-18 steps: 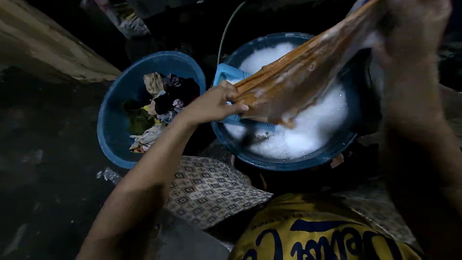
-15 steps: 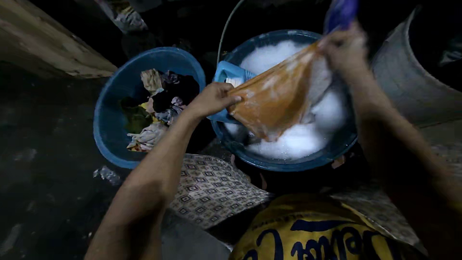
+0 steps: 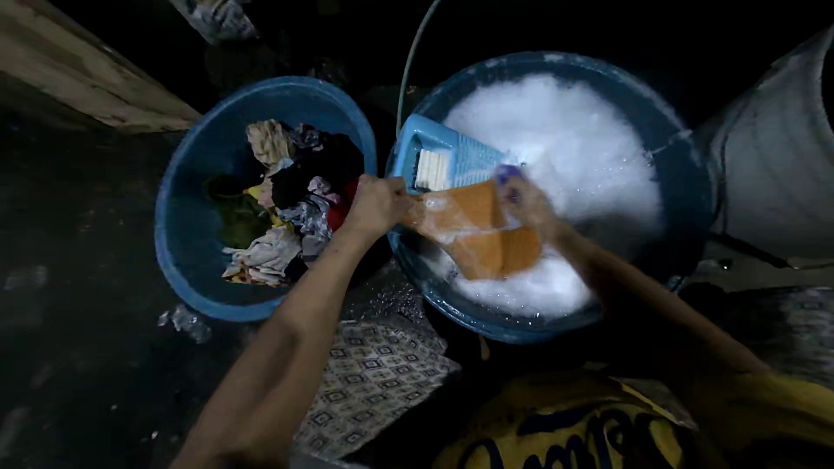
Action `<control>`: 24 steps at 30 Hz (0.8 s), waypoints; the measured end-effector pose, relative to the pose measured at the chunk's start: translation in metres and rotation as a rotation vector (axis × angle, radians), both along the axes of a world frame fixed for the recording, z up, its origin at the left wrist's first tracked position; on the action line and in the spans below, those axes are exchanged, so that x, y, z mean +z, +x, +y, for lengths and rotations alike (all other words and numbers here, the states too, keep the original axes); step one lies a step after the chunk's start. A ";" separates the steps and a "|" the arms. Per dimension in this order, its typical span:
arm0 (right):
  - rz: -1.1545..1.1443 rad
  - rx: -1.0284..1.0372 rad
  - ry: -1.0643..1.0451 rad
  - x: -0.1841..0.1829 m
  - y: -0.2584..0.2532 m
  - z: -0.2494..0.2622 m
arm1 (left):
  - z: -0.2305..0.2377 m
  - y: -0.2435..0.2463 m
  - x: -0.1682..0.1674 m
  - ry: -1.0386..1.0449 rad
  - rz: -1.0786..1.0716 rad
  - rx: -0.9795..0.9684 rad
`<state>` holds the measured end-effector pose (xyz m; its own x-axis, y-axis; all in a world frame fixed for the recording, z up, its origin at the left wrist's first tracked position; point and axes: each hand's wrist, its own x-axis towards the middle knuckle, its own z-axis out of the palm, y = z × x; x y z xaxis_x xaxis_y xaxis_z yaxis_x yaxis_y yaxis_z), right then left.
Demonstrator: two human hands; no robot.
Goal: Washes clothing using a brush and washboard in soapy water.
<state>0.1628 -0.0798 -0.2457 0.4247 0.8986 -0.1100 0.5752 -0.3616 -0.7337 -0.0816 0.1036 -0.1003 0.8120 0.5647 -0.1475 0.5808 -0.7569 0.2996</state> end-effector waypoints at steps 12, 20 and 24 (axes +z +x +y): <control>0.013 -0.010 0.065 0.014 0.012 0.027 | -0.007 0.006 0.010 -0.019 0.087 0.120; 0.114 0.159 0.207 0.095 -0.109 0.037 | -0.007 0.020 0.015 0.000 0.233 0.185; 0.032 -0.045 -0.104 0.019 0.004 0.002 | -0.009 0.012 0.012 0.053 0.164 0.163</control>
<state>0.1666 -0.0780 -0.2271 0.4592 0.8616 -0.2161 0.5332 -0.4619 -0.7088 -0.0691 0.0944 -0.0885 0.6770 0.6969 -0.2368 0.7343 -0.6611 0.1539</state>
